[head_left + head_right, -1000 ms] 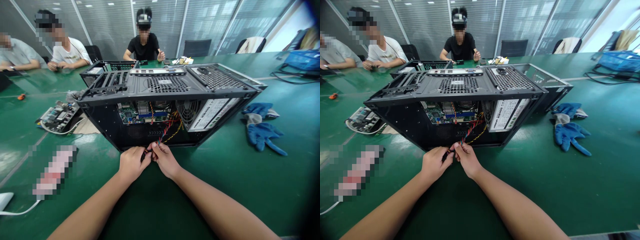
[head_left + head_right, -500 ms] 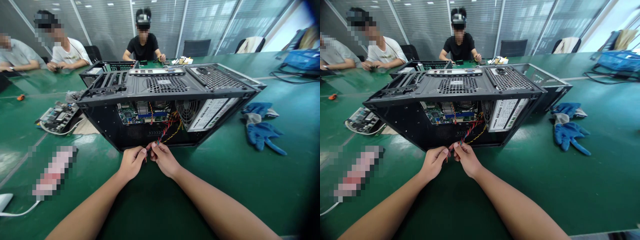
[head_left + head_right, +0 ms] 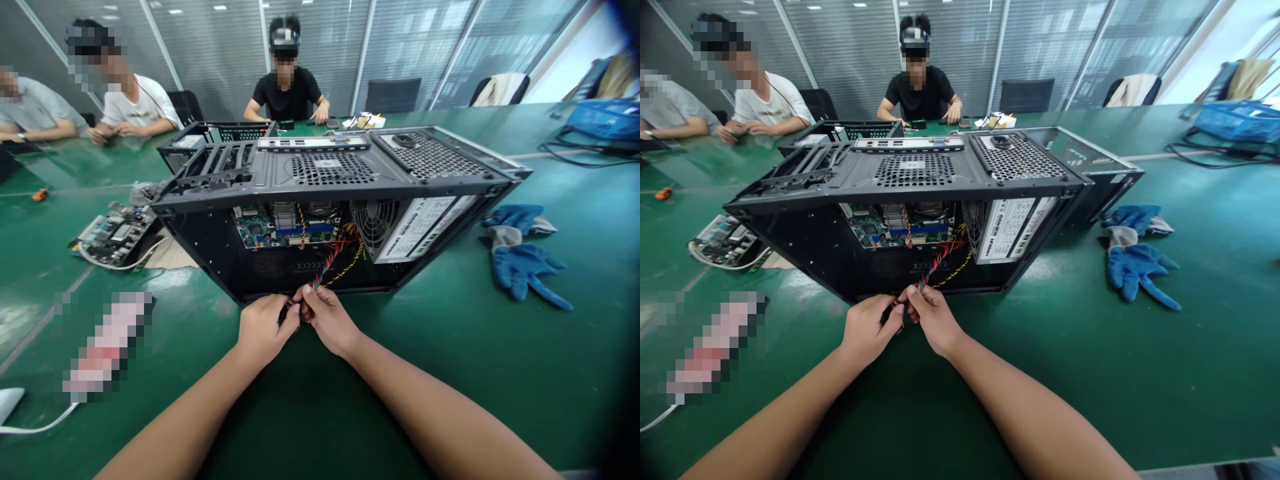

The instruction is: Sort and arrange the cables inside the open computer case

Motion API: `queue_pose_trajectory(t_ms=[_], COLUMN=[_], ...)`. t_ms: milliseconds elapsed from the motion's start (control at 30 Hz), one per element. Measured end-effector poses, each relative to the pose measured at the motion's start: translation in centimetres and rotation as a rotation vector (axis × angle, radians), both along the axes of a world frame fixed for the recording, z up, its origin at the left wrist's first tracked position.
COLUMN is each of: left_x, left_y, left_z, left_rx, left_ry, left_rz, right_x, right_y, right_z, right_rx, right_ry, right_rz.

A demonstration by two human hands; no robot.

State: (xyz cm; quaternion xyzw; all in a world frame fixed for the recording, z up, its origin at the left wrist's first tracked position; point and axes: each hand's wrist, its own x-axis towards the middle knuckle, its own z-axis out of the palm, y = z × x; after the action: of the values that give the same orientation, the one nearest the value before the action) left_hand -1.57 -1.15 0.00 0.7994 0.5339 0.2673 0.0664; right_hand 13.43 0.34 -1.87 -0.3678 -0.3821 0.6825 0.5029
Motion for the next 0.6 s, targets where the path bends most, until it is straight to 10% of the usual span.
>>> queue_pose_trajectory(t_ms=[267,600], left_x=[-0.1,-0.1], left_y=[0.1,0.5], left_z=[-0.2,0.7], left_rx=[0.169,-0.349], left_ry=[0.116,-0.381], left_rz=[-0.002,-0.038], right_x=[-0.1,0.0], right_y=[-0.1,0.2], right_z=[-0.4,0.1], right_rx=[-0.002,-0.022], right_ry=[-0.020,0.054], right_rz=[-0.017,0.030])
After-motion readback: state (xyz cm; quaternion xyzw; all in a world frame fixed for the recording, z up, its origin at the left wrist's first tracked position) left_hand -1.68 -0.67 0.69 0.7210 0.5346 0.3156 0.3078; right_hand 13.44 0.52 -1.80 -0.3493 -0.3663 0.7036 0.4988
